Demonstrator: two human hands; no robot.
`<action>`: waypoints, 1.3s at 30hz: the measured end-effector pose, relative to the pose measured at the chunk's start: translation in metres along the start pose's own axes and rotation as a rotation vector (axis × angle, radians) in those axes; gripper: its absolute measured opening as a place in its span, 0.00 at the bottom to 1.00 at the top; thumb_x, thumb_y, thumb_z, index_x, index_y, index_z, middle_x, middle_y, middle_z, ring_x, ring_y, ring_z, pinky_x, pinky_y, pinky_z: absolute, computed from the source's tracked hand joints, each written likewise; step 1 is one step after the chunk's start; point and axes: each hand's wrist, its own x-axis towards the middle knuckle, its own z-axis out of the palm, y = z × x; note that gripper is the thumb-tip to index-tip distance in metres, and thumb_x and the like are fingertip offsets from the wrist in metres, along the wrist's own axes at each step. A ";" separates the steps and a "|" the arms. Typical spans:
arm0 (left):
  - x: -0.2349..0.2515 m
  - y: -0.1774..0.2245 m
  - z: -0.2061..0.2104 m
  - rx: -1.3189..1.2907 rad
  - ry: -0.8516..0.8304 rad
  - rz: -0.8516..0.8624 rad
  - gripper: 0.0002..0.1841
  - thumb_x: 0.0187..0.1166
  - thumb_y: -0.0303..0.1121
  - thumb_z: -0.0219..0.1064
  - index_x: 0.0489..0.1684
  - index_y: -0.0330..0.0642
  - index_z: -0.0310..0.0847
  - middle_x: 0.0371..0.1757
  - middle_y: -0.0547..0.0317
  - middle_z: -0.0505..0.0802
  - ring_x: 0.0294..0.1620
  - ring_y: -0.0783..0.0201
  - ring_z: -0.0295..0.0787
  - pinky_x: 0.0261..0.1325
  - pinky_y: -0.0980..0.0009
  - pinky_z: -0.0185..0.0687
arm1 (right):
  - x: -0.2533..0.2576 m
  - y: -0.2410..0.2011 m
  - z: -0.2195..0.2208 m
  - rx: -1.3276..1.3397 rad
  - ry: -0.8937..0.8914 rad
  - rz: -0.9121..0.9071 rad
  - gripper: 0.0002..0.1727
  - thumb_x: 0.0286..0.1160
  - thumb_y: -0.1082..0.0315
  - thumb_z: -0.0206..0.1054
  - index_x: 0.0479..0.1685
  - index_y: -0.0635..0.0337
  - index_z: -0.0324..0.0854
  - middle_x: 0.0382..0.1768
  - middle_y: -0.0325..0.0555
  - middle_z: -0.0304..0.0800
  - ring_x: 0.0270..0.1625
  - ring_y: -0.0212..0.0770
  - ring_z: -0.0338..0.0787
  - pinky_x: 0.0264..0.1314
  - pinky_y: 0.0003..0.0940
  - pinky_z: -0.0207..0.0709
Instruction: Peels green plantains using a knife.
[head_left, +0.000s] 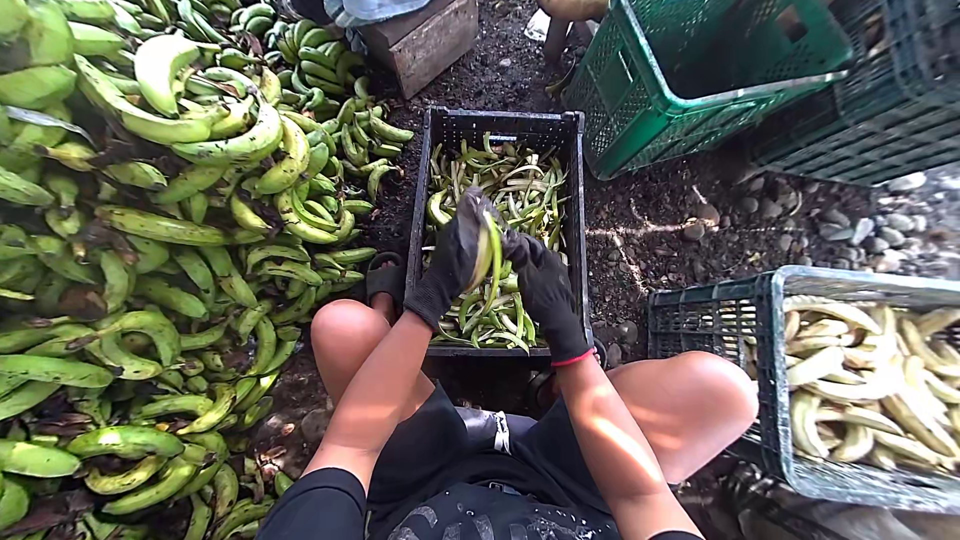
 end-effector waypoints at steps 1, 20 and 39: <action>-0.006 0.006 -0.001 0.096 -0.067 0.019 0.30 0.92 0.45 0.39 0.71 0.26 0.73 0.54 0.42 0.90 0.57 0.65 0.87 0.66 0.65 0.80 | 0.006 0.002 -0.006 0.071 -0.082 0.033 0.42 0.82 0.24 0.36 0.70 0.44 0.82 0.53 0.52 0.91 0.56 0.55 0.89 0.53 0.67 0.79; 0.014 0.006 -0.015 -0.826 0.095 -0.570 0.21 0.93 0.48 0.40 0.37 0.47 0.73 0.19 0.62 0.81 0.17 0.67 0.81 0.21 0.73 0.82 | -0.020 0.030 -0.004 -0.274 0.189 -0.387 0.32 0.69 0.37 0.71 0.72 0.40 0.85 0.60 0.61 0.86 0.65 0.69 0.82 0.58 0.70 0.74; 0.009 0.016 -0.015 -0.768 -0.063 -0.612 0.33 0.93 0.52 0.30 0.49 0.40 0.82 0.21 0.56 0.89 0.19 0.65 0.87 0.23 0.72 0.86 | -0.015 0.035 -0.040 -0.216 -0.009 -0.487 0.35 0.75 0.34 0.59 0.75 0.44 0.83 0.62 0.62 0.85 0.66 0.68 0.81 0.60 0.70 0.71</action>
